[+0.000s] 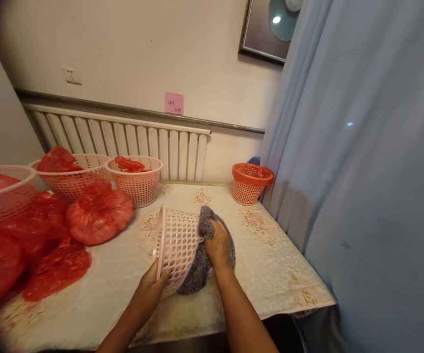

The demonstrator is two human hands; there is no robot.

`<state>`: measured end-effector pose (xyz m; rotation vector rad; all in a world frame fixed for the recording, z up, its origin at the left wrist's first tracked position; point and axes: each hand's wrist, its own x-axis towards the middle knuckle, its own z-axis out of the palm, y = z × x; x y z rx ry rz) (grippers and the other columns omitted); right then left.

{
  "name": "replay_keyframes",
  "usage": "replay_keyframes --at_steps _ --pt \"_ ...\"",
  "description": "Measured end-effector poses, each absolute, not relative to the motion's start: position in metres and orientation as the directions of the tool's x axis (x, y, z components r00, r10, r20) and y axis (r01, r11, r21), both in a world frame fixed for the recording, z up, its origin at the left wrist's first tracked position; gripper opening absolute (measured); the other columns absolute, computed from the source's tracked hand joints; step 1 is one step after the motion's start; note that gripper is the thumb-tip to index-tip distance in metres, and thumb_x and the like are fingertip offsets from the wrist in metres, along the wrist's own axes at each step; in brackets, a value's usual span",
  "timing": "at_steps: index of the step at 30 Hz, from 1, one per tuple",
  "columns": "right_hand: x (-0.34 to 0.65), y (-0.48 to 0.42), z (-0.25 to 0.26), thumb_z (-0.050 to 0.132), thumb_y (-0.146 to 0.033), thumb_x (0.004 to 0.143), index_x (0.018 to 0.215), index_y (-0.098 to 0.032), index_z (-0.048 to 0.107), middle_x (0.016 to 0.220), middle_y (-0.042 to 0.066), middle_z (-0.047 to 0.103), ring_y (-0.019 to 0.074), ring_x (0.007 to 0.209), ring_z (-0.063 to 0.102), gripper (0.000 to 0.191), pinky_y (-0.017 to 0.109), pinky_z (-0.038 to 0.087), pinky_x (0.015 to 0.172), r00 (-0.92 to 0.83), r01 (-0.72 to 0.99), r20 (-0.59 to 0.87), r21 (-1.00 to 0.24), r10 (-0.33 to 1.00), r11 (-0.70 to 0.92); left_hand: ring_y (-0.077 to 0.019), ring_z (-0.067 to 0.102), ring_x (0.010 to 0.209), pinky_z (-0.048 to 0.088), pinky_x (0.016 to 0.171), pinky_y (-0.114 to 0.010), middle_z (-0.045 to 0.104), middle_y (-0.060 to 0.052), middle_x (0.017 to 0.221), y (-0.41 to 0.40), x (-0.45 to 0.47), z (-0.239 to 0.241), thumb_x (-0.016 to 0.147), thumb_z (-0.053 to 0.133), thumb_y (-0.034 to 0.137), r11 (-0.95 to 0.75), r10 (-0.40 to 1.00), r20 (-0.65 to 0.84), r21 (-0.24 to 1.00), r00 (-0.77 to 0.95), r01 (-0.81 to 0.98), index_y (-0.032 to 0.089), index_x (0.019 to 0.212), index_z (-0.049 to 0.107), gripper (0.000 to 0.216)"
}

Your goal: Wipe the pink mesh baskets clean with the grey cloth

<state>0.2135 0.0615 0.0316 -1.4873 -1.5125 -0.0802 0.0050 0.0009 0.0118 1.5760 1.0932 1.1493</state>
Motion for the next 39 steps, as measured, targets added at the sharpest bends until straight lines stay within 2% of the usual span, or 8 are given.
replay_keyframes --at_steps 6,12,18,24,29,33,35,39 --pt "0.258 0.058 0.011 0.049 -0.024 0.074 0.109 -0.017 0.061 0.101 0.009 0.067 0.0228 0.096 0.06 0.038 0.033 0.046 0.085 0.432 0.762 0.611 -0.641 0.664 0.095 -0.026 0.064 0.099 0.049 0.088 -0.037 0.07 -0.011 0.107 0.002 0.006 0.013 0.086 0.046 0.037 -0.238 0.962 0.207 0.955 0.175 0.177 0.013 0.112 0.059 0.038" --pt "0.229 0.026 -0.026 0.048 -0.023 0.076 0.122 -0.014 0.053 0.125 0.014 0.055 0.0267 0.118 0.048 0.047 0.044 0.037 0.1 0.517 0.73 0.651 -0.674 0.556 0.11 -0.025 0.063 0.099 0.048 0.091 -0.037 0.07 -0.009 0.106 0.004 0.001 0.007 0.087 0.046 0.037 -0.25 0.953 0.215 0.956 0.213 0.151 0.014 0.108 0.06 0.035" --pt "0.174 -0.004 -0.035 0.051 -0.017 0.076 0.123 -0.015 0.052 0.125 0.011 0.056 0.0285 0.128 0.039 0.047 0.051 0.037 0.102 0.283 0.798 0.759 -0.526 0.586 0.295 -0.0256 0.061 0.106 0.045 0.096 -0.039 0.068 -0.009 0.112 0.002 -0.001 0.011 0.087 0.047 0.036 -0.301 0.933 0.262 0.944 0.248 0.138 0.015 0.116 0.06 0.038" --pt "0.136 -0.001 0.016 0.056 -0.018 0.074 0.122 -0.015 0.053 0.123 0.01 0.059 0.0276 0.128 0.04 0.048 0.05 0.037 0.104 -0.044 0.769 0.817 -0.339 0.574 0.542 -0.0266 0.054 0.117 0.036 0.105 -0.04 0.063 -0.009 0.124 -0.007 -0.005 -0.003 0.089 0.045 0.037 -0.401 0.89 0.354 0.908 0.288 0.123 0.017 0.122 0.056 0.041" --pt "0.127 0.022 0.053 0.056 -0.014 0.07 0.118 -0.017 0.057 0.121 0.007 0.061 0.0249 0.121 0.048 0.048 0.044 0.037 0.105 -0.063 0.728 0.781 -0.389 0.621 0.564 -0.0263 0.047 0.124 0.028 0.111 -0.04 0.057 -0.009 0.132 -0.017 -0.01 -0.018 0.089 0.043 0.031 -0.413 0.881 0.359 0.901 0.309 0.13 0.017 0.128 0.052 0.042" --pt "0.127 0.032 0.056 0.055 -0.01 0.066 0.12 -0.019 0.056 0.119 0.006 0.061 0.0253 0.118 0.05 0.054 0.044 0.038 0.104 -0.024 0.737 0.757 -0.428 0.653 0.523 -0.0264 0.048 0.123 0.031 0.11 -0.04 0.057 -0.007 0.132 -0.018 -0.01 -0.013 0.087 0.043 0.023 -0.395 0.876 0.342 0.913 0.34 0.102 0.018 0.128 0.052 0.042" --pt "0.128 0.03 0.051 0.054 -0.01 0.067 0.12 -0.019 0.056 0.12 0.006 0.061 0.026 0.119 0.049 0.054 0.045 0.038 0.104 -0.031 0.738 0.76 -0.42 0.649 0.527 -0.0254 0.052 0.119 0.035 0.107 -0.039 0.06 -0.005 0.128 -0.015 -0.007 -0.004 0.082 0.043 0.014 -0.368 0.883 0.321 0.926 0.344 0.08 0.018 0.126 0.054 0.046" --pt "0.132 0.023 0.042 0.055 -0.015 0.07 0.121 -0.017 0.055 0.12 0.008 0.061 0.0269 0.121 0.047 0.051 0.046 0.038 0.103 -0.06 0.735 0.781 -0.387 0.622 0.557 -0.0219 0.053 0.117 0.036 0.105 -0.035 0.063 -0.003 0.122 -0.008 0.004 0.02 0.062 0.039 -0.002 -0.303 0.921 0.288 0.953 0.261 0.019 0.016 0.125 0.053 0.067"
